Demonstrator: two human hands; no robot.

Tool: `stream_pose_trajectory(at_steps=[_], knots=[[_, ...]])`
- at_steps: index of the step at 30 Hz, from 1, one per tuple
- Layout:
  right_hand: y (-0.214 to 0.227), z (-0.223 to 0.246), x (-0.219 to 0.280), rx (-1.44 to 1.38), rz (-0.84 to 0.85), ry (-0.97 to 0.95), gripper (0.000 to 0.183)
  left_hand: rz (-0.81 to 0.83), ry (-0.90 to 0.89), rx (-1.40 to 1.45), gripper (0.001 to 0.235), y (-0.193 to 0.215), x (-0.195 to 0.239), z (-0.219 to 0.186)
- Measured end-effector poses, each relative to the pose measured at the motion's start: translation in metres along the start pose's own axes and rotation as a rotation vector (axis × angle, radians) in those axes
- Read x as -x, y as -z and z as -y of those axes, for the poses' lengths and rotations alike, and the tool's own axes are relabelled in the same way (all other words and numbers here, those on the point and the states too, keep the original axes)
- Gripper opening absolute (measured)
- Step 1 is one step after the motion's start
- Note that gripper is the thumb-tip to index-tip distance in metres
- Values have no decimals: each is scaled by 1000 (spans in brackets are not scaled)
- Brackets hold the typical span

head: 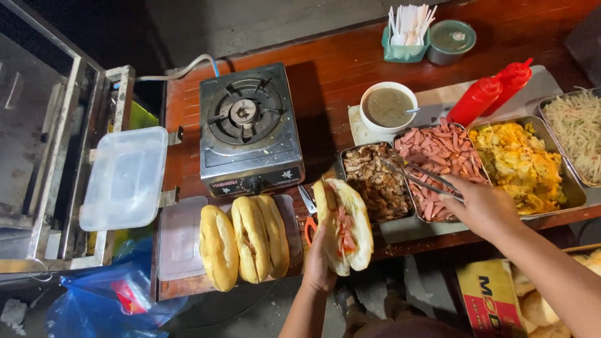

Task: The person assembles several sandwiches at a food stall. They use tongs to add sliced meats, scrambled eggs, and bean sprouts into sliced baguettes. The person also spreads a sauce inside the bread and adds condiments from squeeze bottles before placing the finished sandwiches on a tray.

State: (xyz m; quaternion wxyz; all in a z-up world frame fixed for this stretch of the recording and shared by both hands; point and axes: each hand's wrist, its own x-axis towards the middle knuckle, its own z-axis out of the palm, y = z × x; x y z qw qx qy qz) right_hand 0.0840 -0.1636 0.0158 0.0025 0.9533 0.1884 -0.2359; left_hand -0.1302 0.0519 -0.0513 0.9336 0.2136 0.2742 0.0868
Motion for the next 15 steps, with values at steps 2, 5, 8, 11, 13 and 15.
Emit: stream_pose_trajectory(at_steps=[2,5,8,11,13,15], knots=[[-10,0,-10,12,0,-14,62,103,-120,-165,76,5,0,2],[-16,-2,-8,-167,-149,80,50,-171,48,-16,69,-13,9,-7],[-3,-10,-1,-237,-99,9,53,-339,126,91,63,-29,14,-14],[21,-13,14,-625,35,-145,46,-373,97,106,62,-23,9,-9],[20,-25,14,-645,33,-132,47,-372,115,75,63,-25,7,-9],[16,-29,10,-669,41,-112,48,-382,129,42,64,-27,7,-11]])
